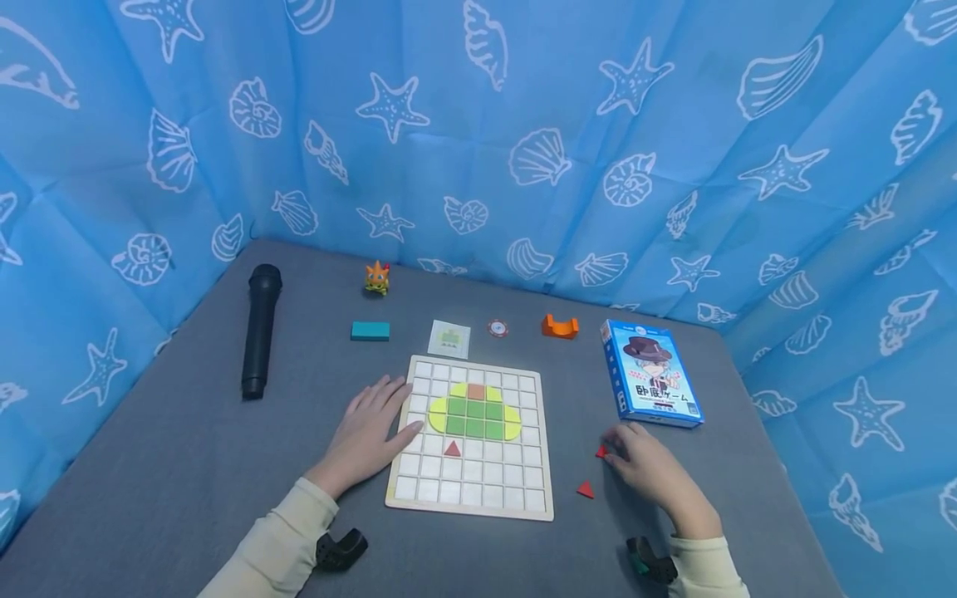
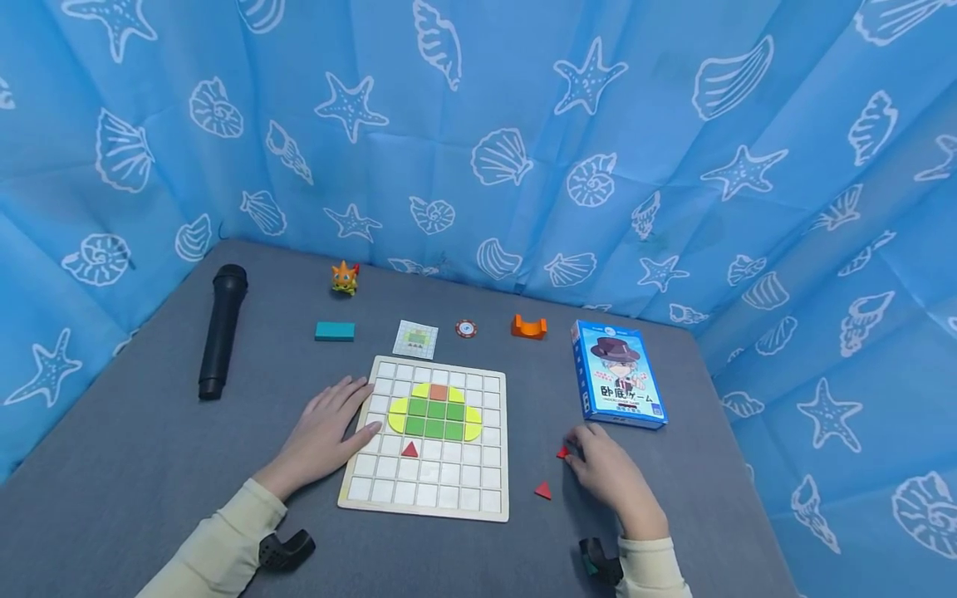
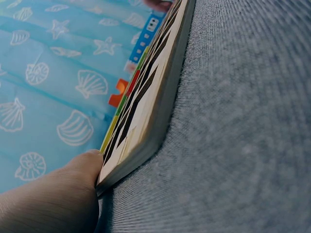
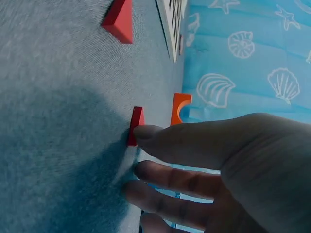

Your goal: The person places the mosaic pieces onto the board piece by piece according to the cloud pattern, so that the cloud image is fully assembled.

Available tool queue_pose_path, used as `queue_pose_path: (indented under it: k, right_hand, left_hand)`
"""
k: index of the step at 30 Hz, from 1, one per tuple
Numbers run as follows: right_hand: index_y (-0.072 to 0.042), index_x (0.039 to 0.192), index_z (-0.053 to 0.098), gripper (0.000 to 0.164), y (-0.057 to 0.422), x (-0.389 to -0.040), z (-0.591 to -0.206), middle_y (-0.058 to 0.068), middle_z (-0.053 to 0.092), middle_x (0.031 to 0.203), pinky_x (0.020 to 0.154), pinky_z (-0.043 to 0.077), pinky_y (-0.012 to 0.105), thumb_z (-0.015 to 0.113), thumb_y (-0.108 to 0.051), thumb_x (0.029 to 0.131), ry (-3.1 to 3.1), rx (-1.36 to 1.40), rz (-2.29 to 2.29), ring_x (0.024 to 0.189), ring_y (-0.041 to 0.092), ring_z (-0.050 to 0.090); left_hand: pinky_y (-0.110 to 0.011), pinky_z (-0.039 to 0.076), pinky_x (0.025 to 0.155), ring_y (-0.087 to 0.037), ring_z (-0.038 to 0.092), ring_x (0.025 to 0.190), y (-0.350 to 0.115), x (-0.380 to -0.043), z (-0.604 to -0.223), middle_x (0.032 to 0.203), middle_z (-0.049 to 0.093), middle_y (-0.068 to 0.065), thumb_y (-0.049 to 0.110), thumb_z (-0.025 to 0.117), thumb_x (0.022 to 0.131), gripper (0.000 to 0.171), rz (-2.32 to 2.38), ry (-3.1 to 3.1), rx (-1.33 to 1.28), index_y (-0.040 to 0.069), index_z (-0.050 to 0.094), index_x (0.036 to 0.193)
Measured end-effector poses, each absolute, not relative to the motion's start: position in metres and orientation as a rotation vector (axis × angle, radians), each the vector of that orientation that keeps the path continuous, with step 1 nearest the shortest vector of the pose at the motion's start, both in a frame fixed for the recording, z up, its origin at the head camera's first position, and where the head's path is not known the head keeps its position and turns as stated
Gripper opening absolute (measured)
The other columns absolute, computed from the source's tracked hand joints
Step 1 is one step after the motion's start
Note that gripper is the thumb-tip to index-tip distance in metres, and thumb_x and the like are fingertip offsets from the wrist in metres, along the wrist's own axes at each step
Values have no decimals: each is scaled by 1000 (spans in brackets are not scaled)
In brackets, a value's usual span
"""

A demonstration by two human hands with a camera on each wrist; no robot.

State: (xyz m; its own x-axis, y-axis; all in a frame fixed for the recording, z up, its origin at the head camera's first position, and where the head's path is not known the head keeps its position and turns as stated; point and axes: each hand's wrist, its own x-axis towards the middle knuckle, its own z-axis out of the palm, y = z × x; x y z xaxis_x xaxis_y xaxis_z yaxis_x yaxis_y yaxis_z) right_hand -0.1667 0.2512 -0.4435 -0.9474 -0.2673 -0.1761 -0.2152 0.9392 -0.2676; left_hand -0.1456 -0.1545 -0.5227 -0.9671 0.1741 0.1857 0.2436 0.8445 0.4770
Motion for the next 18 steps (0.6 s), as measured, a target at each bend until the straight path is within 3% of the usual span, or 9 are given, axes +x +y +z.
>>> queue_pose_path:
  k: [7, 18]
  right_hand:
    - [-6, 100, 64, 17, 247, -169, -447, 3, 59, 91, 71, 52, 39, 68, -4, 85, 2882, -397, -359, 80, 16, 57]
    - [-6, 99, 65, 15, 242, -171, -453, 4, 57, 94, 74, 52, 39, 67, -1, 85, 2906, -417, -388, 83, 17, 55]
  left_hand:
    - [-55, 20, 115, -31, 25, 144, -154, -145, -523, 152, 37, -10, 51, 52, 94, 67, -777, -2890, -330, 12, 39, 147]
    - [-54, 20, 115, -31, 25, 144, -155, -145, -524, 152, 37, -9, 51, 52, 94, 66, -775, -2884, -327, 13, 39, 147]
